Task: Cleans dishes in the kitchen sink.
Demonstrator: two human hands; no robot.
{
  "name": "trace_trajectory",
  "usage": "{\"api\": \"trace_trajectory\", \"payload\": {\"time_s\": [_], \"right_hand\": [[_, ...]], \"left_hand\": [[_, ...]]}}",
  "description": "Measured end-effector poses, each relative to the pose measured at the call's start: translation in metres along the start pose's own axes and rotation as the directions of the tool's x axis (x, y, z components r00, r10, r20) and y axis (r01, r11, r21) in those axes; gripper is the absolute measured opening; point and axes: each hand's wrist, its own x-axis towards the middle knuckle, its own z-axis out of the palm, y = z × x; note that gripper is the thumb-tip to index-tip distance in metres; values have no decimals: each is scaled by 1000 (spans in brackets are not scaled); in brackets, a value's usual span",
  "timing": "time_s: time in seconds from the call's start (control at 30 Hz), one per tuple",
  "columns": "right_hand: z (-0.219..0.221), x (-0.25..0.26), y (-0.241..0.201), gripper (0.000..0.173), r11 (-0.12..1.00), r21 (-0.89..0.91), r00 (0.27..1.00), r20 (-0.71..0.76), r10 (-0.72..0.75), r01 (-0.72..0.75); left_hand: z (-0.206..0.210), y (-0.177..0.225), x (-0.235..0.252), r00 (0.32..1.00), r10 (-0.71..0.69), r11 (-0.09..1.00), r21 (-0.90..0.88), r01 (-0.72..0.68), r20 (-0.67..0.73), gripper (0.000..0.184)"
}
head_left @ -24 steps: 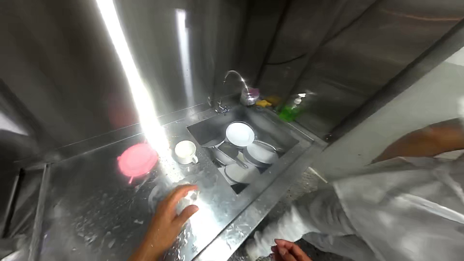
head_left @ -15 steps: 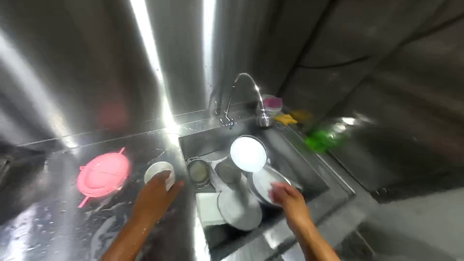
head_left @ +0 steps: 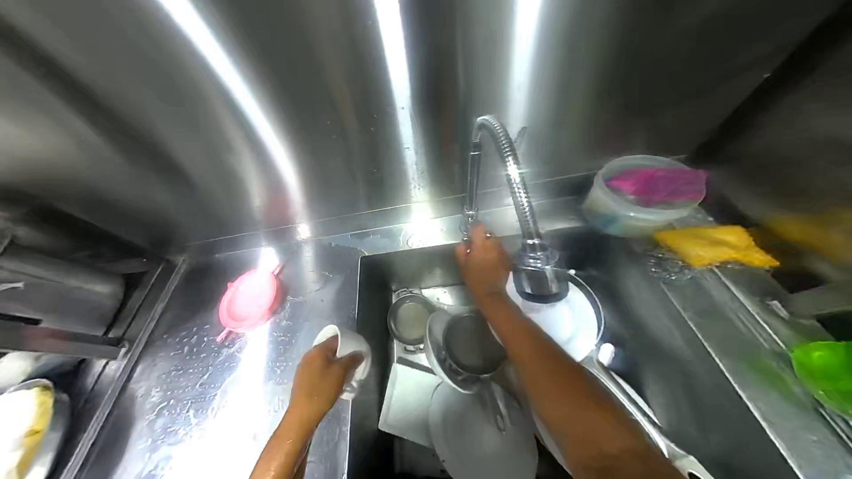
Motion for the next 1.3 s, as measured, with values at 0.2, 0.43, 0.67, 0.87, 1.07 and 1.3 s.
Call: {"api": "trace_trajectory", "payload": {"time_s": [0.2, 0.43, 0.67, 0.87, 1.07, 1.3], "right_hand": [[17, 35, 83, 68, 942, 154, 897, 292, -331, 298], [-155, -36, 87, 43, 926, 283, 573, 814, -95, -248], [-167, -114, 98, 53, 592, 557, 708, 705, 33, -583], [-142, -115, 95, 60, 877, 458, 927, 372, -40, -146], [-153, -125, 96, 57, 914, 403, 952, 265, -155, 37], [-155, -142, 83, 54, 930, 365, 957, 281, -72, -37]], "left_hand": [[78, 67, -9, 818, 346, 925, -311, -218, 458, 23], [151, 114, -2, 615, 495, 857, -231, -460, 614, 29], [162, 94, -12, 712, 598, 729, -618, -294, 367, 26], [222, 97, -4, 909, 234, 337, -906, 257, 345, 50], [216, 101, -19, 907, 198, 244, -915, 322, 372, 51], [211, 97, -32, 913, 95, 214, -904, 370, 396, 55]]}}
